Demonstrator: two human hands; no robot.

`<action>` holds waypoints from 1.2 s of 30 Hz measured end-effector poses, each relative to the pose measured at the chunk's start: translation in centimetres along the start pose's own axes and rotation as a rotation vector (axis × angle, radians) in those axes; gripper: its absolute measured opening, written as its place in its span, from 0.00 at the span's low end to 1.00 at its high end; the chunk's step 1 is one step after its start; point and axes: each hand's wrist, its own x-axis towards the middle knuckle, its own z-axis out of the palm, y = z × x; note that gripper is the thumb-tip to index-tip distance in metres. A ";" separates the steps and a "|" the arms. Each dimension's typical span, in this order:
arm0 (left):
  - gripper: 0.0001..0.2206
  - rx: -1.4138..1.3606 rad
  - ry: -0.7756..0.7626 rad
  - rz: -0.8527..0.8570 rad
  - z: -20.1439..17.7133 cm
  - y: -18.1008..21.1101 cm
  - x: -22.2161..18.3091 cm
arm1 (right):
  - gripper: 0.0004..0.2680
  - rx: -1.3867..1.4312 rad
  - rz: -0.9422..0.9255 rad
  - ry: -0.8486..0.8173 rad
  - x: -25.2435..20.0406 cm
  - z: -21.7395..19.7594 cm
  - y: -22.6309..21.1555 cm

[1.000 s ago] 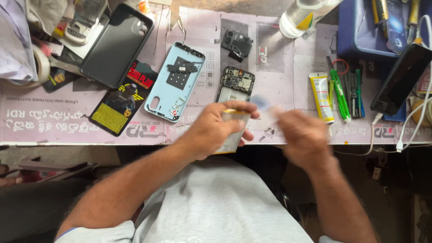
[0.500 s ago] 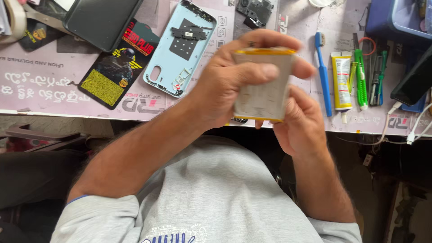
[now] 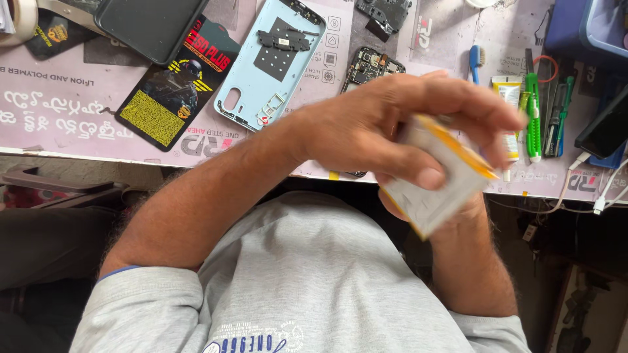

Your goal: The person disassembles a phone, removes an internal component, wipes a battery with a brush, and places the battery into the phone chassis.

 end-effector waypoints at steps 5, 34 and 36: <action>0.44 0.669 0.329 -0.089 1.3 0.1 0.6 | 0.15 -0.121 -0.168 -0.139 -1.6 -2.8 -2.1; 0.21 1.315 0.430 -0.262 2.7 1.8 -8.7 | 0.19 -0.917 0.137 0.446 3.9 -1.8 0.2; 0.20 1.309 0.414 -0.280 2.6 1.8 -8.7 | 0.19 -0.929 0.134 0.410 3.9 -1.9 0.3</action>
